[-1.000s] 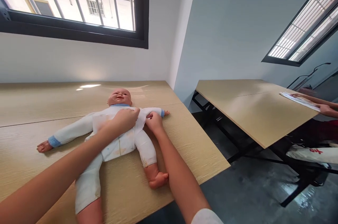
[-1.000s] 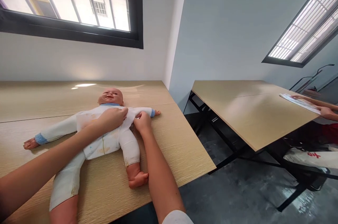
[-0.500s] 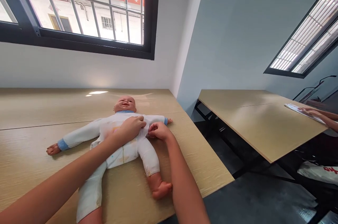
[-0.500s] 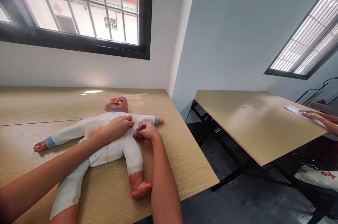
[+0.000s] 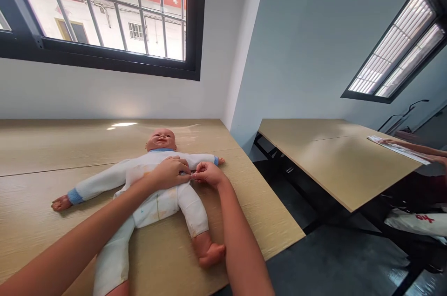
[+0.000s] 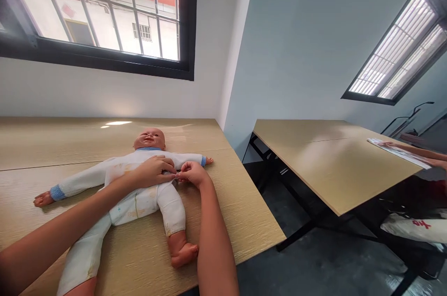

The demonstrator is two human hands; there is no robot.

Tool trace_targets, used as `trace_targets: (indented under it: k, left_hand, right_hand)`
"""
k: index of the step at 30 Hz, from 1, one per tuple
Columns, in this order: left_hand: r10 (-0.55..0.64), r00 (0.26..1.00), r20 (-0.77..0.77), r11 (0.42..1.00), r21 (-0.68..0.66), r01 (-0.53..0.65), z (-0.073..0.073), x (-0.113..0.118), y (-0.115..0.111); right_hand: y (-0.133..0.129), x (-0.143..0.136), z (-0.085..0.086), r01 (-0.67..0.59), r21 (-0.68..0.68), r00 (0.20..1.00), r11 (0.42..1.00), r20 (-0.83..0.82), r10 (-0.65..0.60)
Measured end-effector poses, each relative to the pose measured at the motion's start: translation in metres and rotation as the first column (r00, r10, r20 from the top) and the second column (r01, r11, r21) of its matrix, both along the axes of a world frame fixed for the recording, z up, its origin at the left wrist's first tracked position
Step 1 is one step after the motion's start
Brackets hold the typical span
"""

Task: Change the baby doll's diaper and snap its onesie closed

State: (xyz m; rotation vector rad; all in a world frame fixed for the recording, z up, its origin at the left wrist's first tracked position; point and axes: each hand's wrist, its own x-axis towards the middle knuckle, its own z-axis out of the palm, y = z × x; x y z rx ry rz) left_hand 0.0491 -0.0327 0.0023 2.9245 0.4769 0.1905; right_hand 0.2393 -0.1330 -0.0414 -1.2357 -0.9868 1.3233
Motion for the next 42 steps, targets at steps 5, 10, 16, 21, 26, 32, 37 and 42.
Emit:
trace_targets:
  k: [5, 10, 16, 21, 26, 32, 37, 42]
  left_hand:
    - [0.170, 0.984, 0.049, 0.976, 0.128, -0.175, -0.009, 0.000, -0.004]
    - [0.303, 0.953, 0.012, 0.948, 0.098, -0.303, -0.015, 0.002, -0.005]
    - [0.318, 0.947, -0.032, 0.944, 0.099, -0.314, -0.018, 0.006, -0.003]
    - [0.321, 0.946, -0.036, 0.940, 0.136, -0.314, -0.020, 0.006, -0.003]
    - [0.298, 0.954, 0.016, 0.945, 0.136, -0.298, -0.018, 0.006, -0.007]
    - [0.310, 0.949, 0.054, 0.944, 0.105, -0.314, -0.013, 0.006, -0.010]
    - [0.317, 0.946, 0.062, 0.946, 0.052, -0.320, -0.014, 0.007, -0.008]
    - [0.239, 0.964, 0.120, 0.971, -0.021, -0.238, -0.006, 0.000, -0.006]
  right_hand:
    - [0.001, 0.006, -0.004, 0.055, -0.042, 0.998, 0.998, -0.014, -0.056]
    - [-0.002, 0.012, -0.004, 0.058, -0.039, 0.998, 0.998, -0.016, -0.058]
    - [-0.003, 0.013, -0.002, 0.067, -0.018, 0.998, 0.998, -0.001, -0.067]
    - [0.006, -0.004, -0.003, 0.051, 0.100, 0.998, 0.994, -0.035, -0.047]
    - [0.020, -0.036, -0.007, 0.065, 0.133, 0.993, 0.989, -0.105, -0.051]
    - [0.025, -0.048, -0.004, 0.069, 0.104, 0.997, 0.992, 0.023, -0.072]
    - [0.019, -0.045, 0.003, -0.026, 0.089, 0.997, 0.996, 0.072, 0.020]
    - [0.021, -0.051, 0.003, -0.038, 0.109, 0.996, 0.993, 0.079, 0.029]
